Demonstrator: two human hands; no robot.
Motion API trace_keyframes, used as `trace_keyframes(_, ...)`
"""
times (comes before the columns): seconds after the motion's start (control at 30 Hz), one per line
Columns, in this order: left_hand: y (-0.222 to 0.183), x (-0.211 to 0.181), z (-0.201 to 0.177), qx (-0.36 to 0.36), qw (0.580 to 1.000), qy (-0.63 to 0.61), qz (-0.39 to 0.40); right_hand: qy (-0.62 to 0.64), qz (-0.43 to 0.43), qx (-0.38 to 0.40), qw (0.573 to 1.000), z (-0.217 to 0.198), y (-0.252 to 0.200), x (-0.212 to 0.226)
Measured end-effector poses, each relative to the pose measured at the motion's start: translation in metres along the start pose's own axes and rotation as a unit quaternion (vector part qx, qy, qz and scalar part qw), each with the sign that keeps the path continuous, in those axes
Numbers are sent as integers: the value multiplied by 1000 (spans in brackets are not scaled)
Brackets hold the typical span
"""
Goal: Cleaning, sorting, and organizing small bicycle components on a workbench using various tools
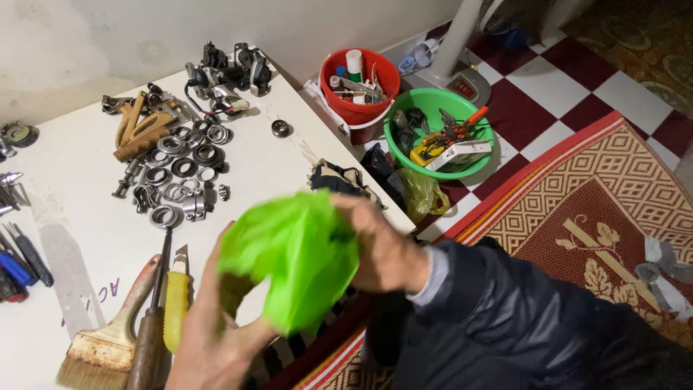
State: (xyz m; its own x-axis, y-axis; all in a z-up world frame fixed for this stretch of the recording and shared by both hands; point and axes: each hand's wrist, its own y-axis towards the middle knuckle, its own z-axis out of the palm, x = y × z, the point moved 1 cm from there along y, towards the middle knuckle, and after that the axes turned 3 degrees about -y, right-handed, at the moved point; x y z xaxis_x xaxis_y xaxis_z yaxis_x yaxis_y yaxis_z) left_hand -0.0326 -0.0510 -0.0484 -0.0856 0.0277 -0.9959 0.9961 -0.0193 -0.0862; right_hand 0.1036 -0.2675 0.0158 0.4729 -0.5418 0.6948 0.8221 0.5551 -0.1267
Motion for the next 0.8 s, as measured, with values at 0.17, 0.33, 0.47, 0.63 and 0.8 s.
trace_keyframes(0.17, 64, -78, 15, -123, 988, -75, -57, -314, -68, -345, 882, -54, 10, 89)
trace_keyframes(0.33, 62, -91, 12, -263, 949, -126, -122, -377, -147, -521, 752, -115, 39, 155)
trace_keyframes(0.47, 68, -67, -3, -304, 942, -108, -95, -225, -242, -520, 787, -239, 71, 194)
trace_keyframes(0.63, 79, -45, -29, -279, 948, -98, -115, -567, -221, -534, 587, -441, 78, 218)
trace_keyframes(0.8, 86, -47, -45, -323, 919, -155, -165, -345, -266, -515, 738, -534, 121, 219)
